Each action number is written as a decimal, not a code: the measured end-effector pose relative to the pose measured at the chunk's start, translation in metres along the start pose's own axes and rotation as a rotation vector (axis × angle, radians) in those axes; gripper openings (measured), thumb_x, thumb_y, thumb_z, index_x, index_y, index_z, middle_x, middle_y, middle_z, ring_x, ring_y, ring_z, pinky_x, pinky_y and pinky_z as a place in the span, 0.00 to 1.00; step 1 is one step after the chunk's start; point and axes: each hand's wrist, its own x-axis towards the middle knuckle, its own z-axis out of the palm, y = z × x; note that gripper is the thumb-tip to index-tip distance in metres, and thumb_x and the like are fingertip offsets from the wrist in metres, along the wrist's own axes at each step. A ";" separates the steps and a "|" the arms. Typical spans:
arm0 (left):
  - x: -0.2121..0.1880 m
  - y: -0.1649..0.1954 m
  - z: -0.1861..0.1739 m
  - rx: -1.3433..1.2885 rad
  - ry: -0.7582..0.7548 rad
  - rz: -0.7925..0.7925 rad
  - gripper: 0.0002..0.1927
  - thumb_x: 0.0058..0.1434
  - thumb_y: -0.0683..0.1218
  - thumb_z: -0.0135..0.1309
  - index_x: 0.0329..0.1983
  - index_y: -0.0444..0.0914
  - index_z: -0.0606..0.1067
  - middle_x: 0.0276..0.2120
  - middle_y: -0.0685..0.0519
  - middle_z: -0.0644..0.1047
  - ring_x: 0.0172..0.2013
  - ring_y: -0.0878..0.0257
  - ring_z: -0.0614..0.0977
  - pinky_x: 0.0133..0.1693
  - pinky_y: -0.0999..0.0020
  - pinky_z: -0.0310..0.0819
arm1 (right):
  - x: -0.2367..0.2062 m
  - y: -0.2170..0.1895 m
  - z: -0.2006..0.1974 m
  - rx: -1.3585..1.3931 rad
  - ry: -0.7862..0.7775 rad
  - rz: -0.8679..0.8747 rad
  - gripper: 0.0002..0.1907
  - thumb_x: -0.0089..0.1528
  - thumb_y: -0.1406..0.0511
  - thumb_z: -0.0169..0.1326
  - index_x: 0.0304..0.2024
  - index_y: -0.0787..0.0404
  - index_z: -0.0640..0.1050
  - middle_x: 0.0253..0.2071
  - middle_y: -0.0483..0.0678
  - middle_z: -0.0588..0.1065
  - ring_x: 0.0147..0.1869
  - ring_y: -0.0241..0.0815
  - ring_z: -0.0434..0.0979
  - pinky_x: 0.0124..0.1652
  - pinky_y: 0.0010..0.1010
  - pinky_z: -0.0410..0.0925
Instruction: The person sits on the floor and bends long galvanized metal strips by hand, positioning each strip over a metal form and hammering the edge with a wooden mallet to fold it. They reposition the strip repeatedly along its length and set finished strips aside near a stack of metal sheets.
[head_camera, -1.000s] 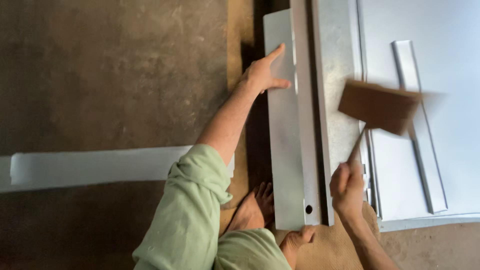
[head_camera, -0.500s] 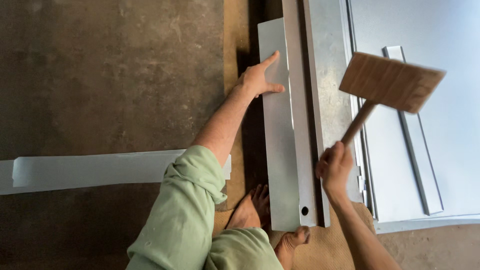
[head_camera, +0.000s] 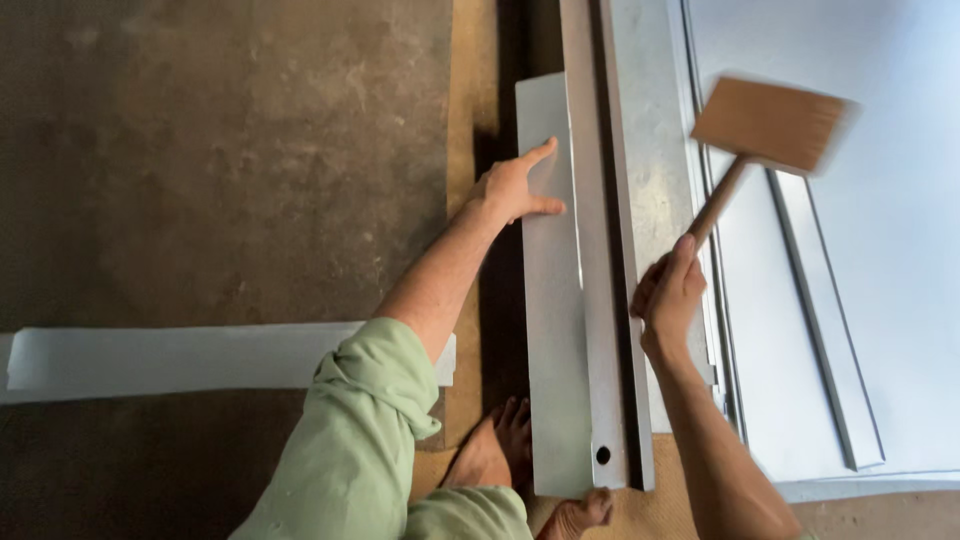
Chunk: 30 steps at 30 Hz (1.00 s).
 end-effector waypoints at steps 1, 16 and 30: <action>-0.001 0.002 -0.002 0.025 -0.045 -0.062 0.61 0.43 0.57 0.76 0.79 0.62 0.55 0.52 0.41 0.83 0.30 0.57 0.84 0.27 0.68 0.80 | 0.006 0.000 0.006 0.043 -0.015 -0.063 0.34 0.74 0.43 0.35 0.21 0.56 0.64 0.13 0.43 0.63 0.11 0.34 0.61 0.12 0.28 0.56; -0.022 0.014 0.002 0.015 -0.024 -0.129 0.59 0.44 0.58 0.74 0.76 0.66 0.51 0.64 0.47 0.72 0.37 0.57 0.86 0.25 0.68 0.81 | -0.102 0.013 -0.047 0.320 0.217 0.312 0.25 0.69 0.43 0.44 0.30 0.53 0.65 0.17 0.38 0.60 0.15 0.32 0.56 0.14 0.25 0.49; -0.006 0.012 0.005 0.277 -0.074 -0.126 0.62 0.45 0.67 0.72 0.76 0.69 0.44 0.67 0.46 0.69 0.66 0.48 0.71 0.63 0.50 0.68 | -0.098 0.045 -0.021 0.145 0.060 0.191 0.34 0.70 0.38 0.35 0.22 0.55 0.59 0.13 0.42 0.57 0.12 0.35 0.54 0.12 0.29 0.50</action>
